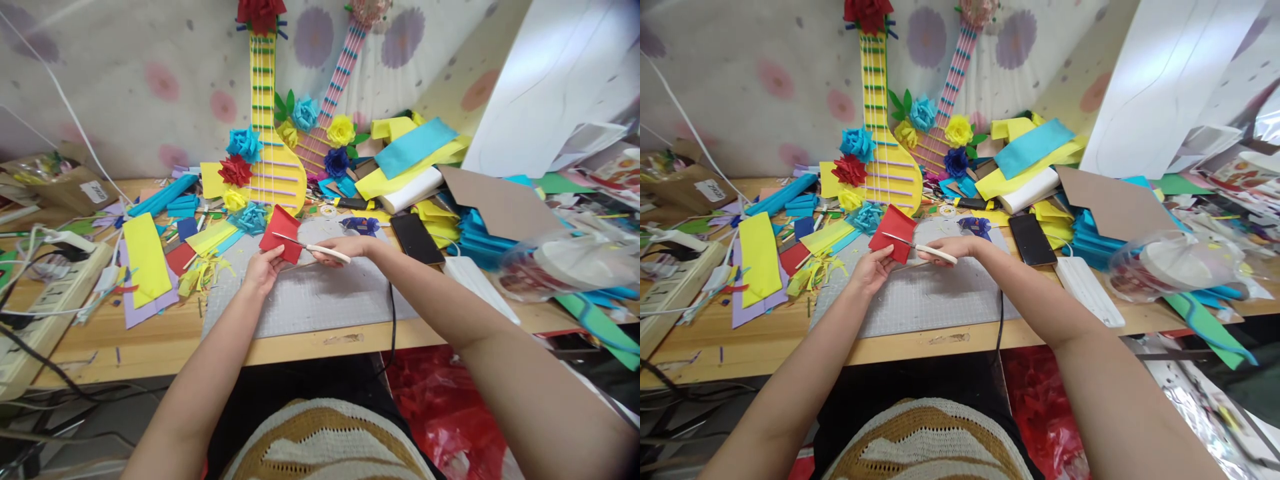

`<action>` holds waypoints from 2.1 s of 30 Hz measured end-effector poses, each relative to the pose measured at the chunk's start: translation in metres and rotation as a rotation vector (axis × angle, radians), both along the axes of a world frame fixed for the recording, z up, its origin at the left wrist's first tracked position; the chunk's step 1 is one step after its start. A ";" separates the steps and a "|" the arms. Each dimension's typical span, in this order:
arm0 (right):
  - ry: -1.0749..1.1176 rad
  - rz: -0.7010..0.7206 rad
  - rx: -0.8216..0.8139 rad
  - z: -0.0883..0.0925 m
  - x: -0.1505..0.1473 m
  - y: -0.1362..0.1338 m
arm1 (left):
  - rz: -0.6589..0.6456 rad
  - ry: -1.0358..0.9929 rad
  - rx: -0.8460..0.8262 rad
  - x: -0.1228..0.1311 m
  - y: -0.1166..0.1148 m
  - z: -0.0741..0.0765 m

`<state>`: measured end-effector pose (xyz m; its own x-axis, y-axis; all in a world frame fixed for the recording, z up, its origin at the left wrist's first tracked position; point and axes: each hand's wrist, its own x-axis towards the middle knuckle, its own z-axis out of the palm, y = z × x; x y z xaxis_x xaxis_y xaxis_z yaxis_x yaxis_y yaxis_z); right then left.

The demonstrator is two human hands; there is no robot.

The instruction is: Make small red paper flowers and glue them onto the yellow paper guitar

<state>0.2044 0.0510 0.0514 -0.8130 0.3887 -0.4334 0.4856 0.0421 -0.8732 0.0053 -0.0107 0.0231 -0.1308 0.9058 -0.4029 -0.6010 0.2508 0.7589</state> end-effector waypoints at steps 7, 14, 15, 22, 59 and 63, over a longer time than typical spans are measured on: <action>0.046 0.035 0.007 -0.006 -0.008 0.009 | -0.036 0.017 -0.016 0.004 -0.002 -0.001; 0.061 -0.019 0.045 -0.004 -0.014 0.006 | -0.043 0.014 -0.027 0.005 -0.003 0.001; 0.058 -0.036 0.061 -0.003 -0.014 0.005 | -0.044 0.015 -0.025 0.005 -0.003 0.001; 0.053 -0.072 0.124 -0.007 -0.012 0.006 | -0.060 0.014 -0.014 0.004 -0.002 -0.004; -0.745 -0.644 0.818 -0.010 -0.027 -0.004 | 0.284 0.327 0.079 -0.008 0.008 -0.006; -0.776 -0.609 0.811 -0.003 -0.032 -0.004 | 0.262 0.335 0.076 -0.008 0.008 -0.007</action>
